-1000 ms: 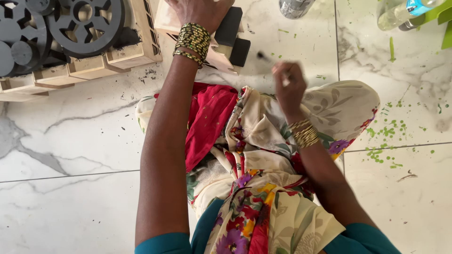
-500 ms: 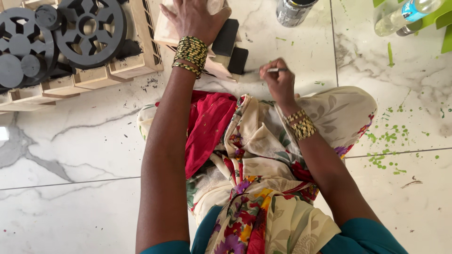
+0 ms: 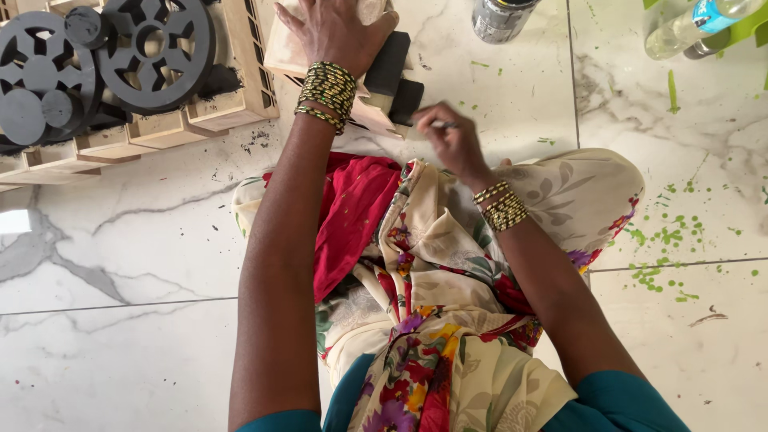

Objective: The person sits on the floor and uses a brush to apply black paint to wooden toy bus models, coating the roof, sides and wheel sections of each toy, dipping the brush into a paint can between items, and finally picks up a red-painted toy bus.

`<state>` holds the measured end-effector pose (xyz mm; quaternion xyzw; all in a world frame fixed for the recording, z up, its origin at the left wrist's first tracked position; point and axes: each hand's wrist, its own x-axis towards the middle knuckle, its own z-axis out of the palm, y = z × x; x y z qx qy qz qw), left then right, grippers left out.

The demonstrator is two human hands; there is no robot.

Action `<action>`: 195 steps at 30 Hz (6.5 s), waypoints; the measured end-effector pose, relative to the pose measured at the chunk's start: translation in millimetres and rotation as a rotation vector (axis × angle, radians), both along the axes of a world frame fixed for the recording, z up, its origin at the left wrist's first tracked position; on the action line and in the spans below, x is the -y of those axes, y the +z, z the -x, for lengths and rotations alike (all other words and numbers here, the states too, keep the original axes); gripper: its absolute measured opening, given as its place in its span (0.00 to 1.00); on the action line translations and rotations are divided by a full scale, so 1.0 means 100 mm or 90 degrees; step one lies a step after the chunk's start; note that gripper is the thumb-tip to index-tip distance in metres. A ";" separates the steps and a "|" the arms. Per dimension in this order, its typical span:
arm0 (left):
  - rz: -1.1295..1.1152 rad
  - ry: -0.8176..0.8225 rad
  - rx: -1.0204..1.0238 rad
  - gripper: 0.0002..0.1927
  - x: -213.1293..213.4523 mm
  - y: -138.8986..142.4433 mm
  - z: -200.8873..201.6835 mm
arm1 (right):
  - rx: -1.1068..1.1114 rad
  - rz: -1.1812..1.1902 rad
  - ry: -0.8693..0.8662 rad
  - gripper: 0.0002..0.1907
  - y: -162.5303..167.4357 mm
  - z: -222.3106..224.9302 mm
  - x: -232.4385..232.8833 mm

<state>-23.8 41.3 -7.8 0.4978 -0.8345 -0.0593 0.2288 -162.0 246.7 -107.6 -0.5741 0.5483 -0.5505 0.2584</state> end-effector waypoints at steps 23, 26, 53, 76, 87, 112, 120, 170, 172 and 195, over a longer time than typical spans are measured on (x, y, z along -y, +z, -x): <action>0.008 -0.009 0.029 0.35 -0.19 0.13 0.15 | -0.047 0.026 -0.042 0.03 0.15 -0.02 0.10; 0.043 -0.029 0.018 0.36 -0.19 0.15 0.15 | -0.027 0.005 0.022 0.04 0.10 -0.04 0.10; -0.189 -0.004 0.259 0.76 -0.50 0.34 -1.06 | 0.664 0.021 -0.338 0.11 0.16 0.52 -0.40; -0.365 0.025 -0.398 0.57 -0.53 0.01 -1.21 | 0.769 0.251 -0.464 0.11 0.52 1.25 -0.66; -0.666 0.014 -0.949 0.42 -0.85 -0.92 -1.22 | 0.755 0.221 -0.454 0.16 0.25 1.28 -0.52; -0.182 -0.215 -0.258 0.80 -0.13 -1.57 -1.14 | 0.204 0.178 -0.234 0.12 0.66 0.96 0.80; -0.385 -0.261 -0.443 0.83 -0.06 -1.71 -1.15 | 0.062 0.153 -0.159 0.10 0.63 0.98 0.76; -0.531 0.056 -0.679 0.41 0.25 -1.57 -1.15 | -0.321 0.039 -0.447 0.07 -0.12 2.20 1.57; -0.543 0.060 -0.705 0.42 0.24 -1.57 -1.16 | -0.167 0.039 -0.447 0.07 -0.09 2.25 1.52; -0.526 0.038 -0.786 0.39 0.19 -1.55 -1.26 | 0.149 0.118 -0.134 0.06 0.86 0.69 0.63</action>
